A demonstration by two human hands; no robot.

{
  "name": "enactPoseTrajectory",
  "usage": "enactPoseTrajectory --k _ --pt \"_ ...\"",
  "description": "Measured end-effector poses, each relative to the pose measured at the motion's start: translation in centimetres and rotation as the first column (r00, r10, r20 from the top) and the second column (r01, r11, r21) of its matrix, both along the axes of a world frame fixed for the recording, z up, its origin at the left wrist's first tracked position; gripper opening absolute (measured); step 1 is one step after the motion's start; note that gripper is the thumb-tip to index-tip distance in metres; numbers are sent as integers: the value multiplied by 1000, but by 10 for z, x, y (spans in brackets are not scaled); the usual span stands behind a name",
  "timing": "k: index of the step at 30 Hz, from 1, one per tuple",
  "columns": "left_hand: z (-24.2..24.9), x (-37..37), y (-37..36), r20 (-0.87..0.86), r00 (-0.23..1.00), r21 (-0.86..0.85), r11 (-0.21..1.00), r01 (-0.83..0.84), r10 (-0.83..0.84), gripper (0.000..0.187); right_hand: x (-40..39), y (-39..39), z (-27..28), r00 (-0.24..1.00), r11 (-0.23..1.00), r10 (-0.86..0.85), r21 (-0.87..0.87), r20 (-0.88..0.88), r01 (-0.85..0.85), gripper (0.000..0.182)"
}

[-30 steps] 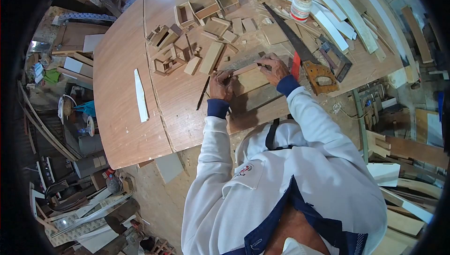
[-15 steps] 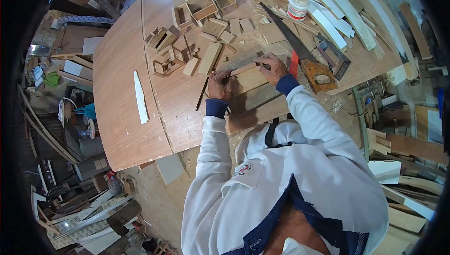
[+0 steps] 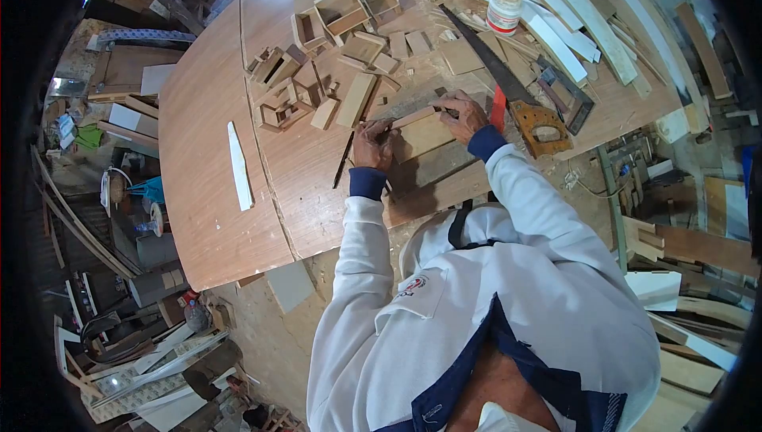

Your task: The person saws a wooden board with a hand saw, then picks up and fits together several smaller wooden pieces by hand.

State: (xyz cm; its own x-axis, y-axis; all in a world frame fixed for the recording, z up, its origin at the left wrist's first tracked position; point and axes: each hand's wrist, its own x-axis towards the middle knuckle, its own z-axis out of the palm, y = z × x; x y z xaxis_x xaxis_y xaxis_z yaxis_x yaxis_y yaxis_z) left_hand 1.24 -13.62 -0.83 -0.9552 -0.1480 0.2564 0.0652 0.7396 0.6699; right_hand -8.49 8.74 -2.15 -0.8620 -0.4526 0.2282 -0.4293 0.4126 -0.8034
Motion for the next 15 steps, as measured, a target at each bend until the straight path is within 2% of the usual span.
enactPoseTrajectory --k 4,15 --pt "-1 -1 0 -16 1000 -43 999 -4 3 24 -1 0 -4 1000 1000 -3 -1 3 3 27" --pt "-4 -2 1 24 999 53 998 -28 27 27 -1 1 -6 1000 1000 1 -6 22 -1 27"
